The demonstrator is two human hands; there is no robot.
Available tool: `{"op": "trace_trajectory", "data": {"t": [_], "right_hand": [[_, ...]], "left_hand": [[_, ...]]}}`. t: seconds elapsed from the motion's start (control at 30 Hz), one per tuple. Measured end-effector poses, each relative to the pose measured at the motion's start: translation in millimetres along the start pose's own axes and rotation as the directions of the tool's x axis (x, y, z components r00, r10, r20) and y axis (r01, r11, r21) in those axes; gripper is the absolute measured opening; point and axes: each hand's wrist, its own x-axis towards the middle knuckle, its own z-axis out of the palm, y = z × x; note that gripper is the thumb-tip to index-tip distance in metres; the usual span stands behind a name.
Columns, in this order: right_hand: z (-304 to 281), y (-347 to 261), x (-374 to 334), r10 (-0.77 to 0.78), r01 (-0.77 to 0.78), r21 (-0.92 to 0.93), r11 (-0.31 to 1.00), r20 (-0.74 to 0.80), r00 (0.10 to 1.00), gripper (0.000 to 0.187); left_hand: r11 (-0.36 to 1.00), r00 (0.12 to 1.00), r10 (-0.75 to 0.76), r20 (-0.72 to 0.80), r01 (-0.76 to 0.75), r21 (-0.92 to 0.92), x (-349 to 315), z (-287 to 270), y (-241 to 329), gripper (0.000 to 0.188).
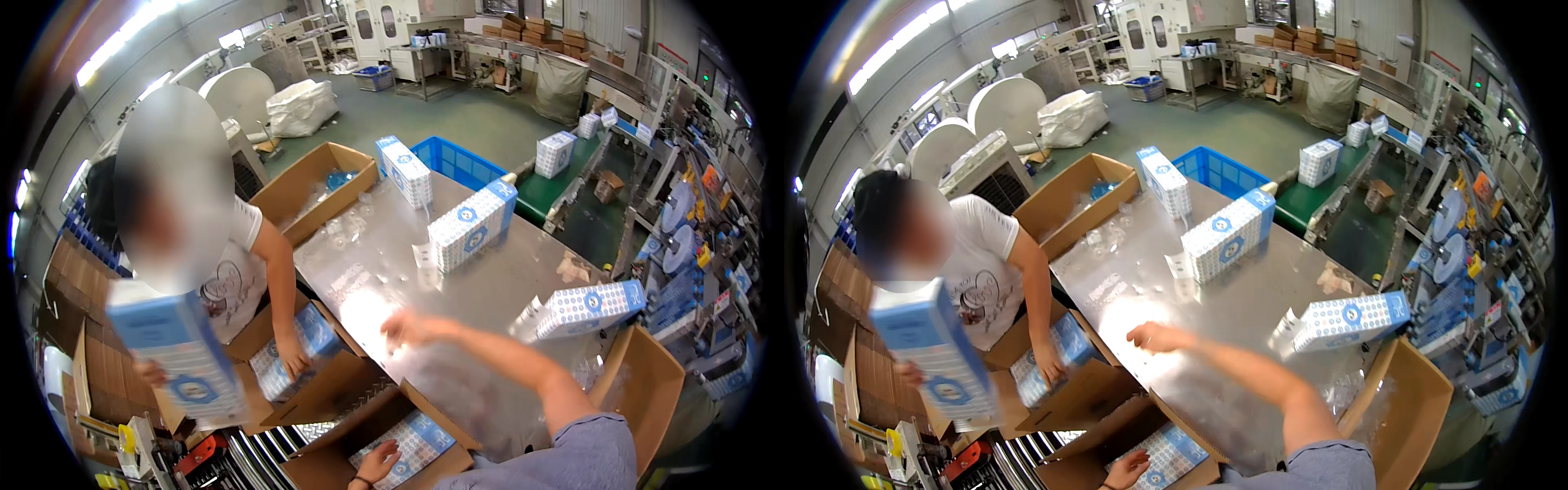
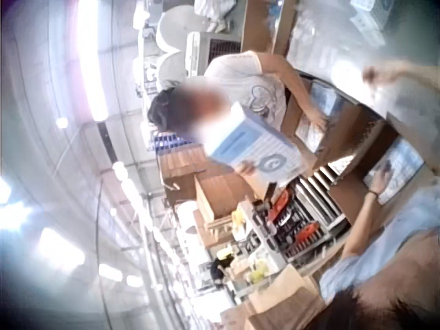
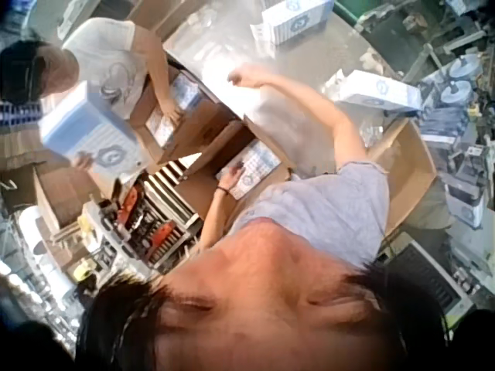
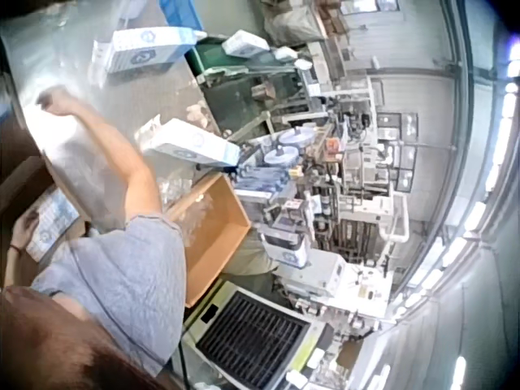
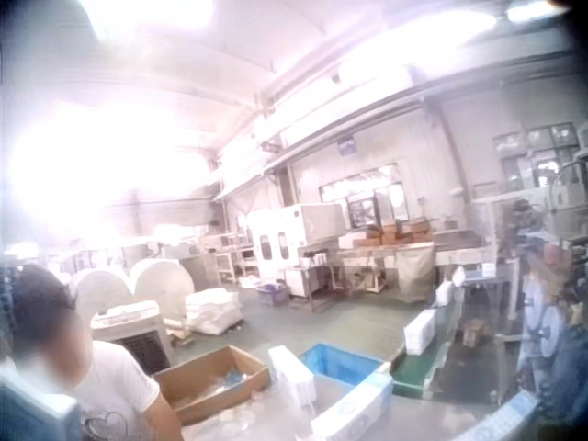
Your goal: The person packs small blue and white patterned boxes into larger cardboard shipping boxes. They place bubble wrap inside the boxes, arrange the smaller boxes, and close the flaps of the cardboard boxes. The person works at a packing station with a conveyor belt and stacks of boxes.
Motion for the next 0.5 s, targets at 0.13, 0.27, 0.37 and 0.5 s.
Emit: {"op": "trace_trajectory", "data": {"t": [0.13,0.27,0.37,0.5], "right_hand": [[-196.9,37.5,-13.2,0.096,-0.515,-0.635,0.575,-0.573,0.814,0.077],[-275.1,130.2,-18.1,0.084,-0.691,-0.674,0.262,-0.697,0.712,0.088],[-257.8,158.3,-7.8,0.295,-0.644,-0.688,0.334,-0.573,0.765,0.083],[-164.4,123.6,-13.2,0.085,-0.164,-0.83,0.534,-0.14,0.986,0.091]], "left_hand": [[0.962,0.975,-0.021,-0.22,-0.04,-0.272,-52.8,-26.8,103.8,0.034],[0.939,0.967,-0.009,-0.254,-0.079,-0.334,-64.2,-30.5,128.4,0.032],[0.955,0.971,0.095,-0.218,-0.151,-0.257,-26.7,-38.6,203.6,0.033],[0.726,0.77,0.601,-0.213,-0.414,0.55,98.1,-43.2,271.4,0.075]]}}
